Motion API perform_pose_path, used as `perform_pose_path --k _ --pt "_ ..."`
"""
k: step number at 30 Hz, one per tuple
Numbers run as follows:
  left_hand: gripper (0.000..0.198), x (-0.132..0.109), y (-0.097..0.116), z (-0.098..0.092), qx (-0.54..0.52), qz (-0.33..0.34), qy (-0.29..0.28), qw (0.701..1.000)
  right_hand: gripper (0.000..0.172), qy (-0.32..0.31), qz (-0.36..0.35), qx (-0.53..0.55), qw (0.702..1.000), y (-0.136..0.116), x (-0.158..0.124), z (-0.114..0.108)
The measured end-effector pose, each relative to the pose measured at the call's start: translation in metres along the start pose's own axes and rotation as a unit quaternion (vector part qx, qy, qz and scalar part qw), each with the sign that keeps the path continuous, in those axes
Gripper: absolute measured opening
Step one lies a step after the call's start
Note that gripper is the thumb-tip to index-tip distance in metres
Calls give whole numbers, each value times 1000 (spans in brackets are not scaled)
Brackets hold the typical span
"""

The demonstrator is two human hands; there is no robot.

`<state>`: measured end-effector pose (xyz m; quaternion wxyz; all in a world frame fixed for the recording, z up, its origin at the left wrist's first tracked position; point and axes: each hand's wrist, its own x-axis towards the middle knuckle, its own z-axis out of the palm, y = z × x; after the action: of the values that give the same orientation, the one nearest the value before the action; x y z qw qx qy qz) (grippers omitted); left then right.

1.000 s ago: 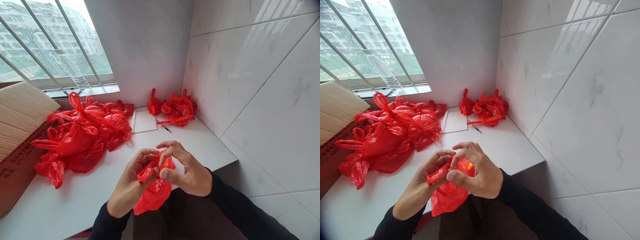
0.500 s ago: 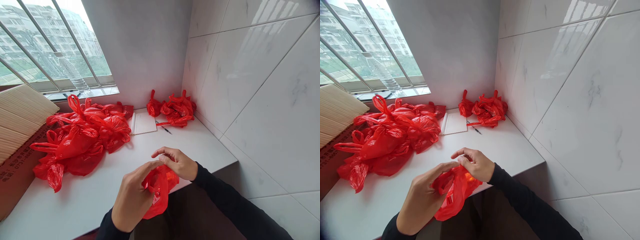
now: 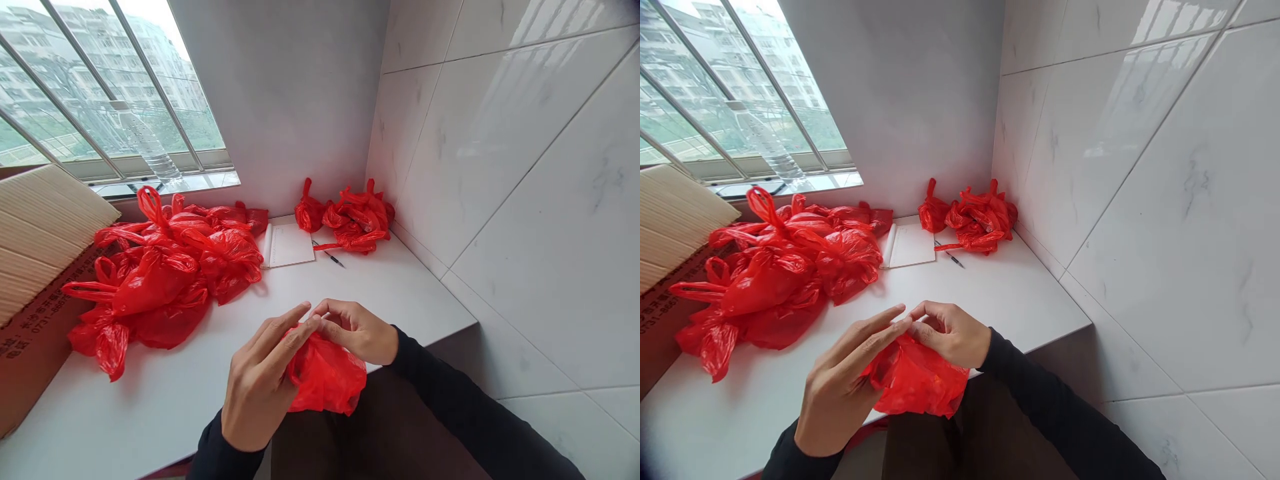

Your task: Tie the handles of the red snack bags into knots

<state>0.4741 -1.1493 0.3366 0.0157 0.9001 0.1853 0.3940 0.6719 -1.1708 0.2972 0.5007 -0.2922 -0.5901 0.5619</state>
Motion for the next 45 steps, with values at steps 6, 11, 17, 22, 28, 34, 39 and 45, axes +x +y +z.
perform_pose_path --k 6,11,17,22,28,34,39,45 --pt "71 -3 -7 -1 57 7 -89 994 24 60 -32 -56 996 -8 -3 -3" --pt "68 -16 -13 6 89 12 -124 988 22 119 -31 -109 986 -4 -5 -3" --pt "68 -45 -23 7 137 -13 -131 982 26 208 -9 -124 970 21 -13 -24" --pt "69 -62 -31 4 156 -16 -138 978 32 245 16 -111 963 39 -13 -44" --pt "69 -59 -31 4 164 -18 -120 979 32 266 -7 -112 957 37 -11 -49" --pt "69 -75 -40 6 193 -26 -113 974 35 303 -4 -144 942 39 -14 -62" --pt "73 -91 -50 23 209 -66 -101 970 42 321 27 -65 944 57 -12 -67" --pt "75 -99 -54 32 182 -100 -93 974 51 309 78 34 947 61 -12 -65"
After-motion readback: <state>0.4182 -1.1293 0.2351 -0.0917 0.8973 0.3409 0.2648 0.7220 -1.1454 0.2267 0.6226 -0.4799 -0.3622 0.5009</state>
